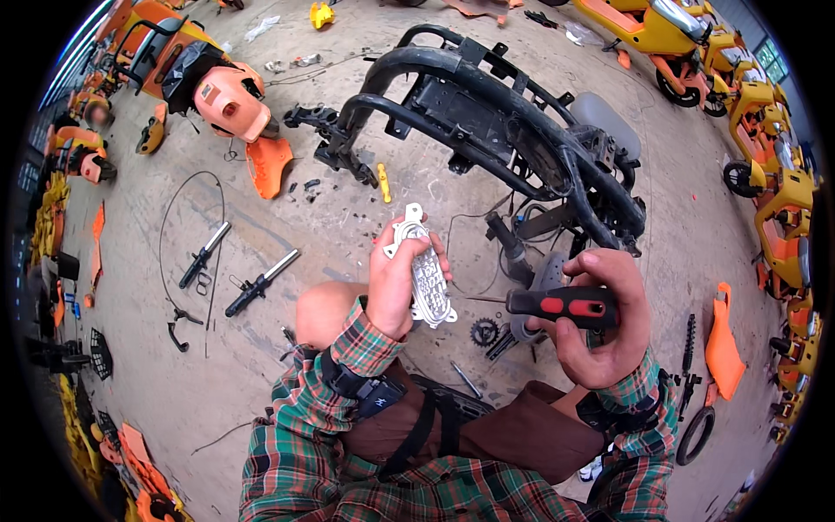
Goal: The person uses a screwdriver to remove and replace screws on a motorcycle instrument cluster, then pulls the internal components apart and re-secures them.
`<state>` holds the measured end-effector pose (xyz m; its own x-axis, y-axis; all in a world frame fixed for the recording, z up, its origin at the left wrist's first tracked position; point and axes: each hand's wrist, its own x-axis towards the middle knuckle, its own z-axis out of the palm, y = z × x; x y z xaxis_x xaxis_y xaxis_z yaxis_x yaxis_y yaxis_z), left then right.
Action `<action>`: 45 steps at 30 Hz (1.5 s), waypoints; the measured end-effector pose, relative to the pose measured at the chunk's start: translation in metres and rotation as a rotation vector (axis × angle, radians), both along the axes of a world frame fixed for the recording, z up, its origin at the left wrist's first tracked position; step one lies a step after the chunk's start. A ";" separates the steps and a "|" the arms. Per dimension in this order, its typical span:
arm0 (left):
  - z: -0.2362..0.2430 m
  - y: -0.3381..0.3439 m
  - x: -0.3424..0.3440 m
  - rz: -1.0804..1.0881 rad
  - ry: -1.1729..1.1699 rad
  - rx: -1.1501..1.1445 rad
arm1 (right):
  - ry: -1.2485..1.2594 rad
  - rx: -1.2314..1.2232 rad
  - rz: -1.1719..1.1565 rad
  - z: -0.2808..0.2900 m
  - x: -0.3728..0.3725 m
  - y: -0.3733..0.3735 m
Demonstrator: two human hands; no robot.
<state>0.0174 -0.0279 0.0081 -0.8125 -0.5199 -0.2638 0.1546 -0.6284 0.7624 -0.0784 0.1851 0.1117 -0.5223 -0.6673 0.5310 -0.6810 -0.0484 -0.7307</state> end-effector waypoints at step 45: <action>-0.001 0.000 -0.001 0.045 0.023 0.015 | 0.031 -0.012 0.007 0.000 -0.013 -0.002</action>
<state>0.0165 -0.0282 0.0072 -0.7941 -0.5525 -0.2534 0.2003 -0.6315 0.7491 -0.0917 0.1827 0.1119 -0.5010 -0.6640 0.5550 -0.7029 -0.0619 -0.7086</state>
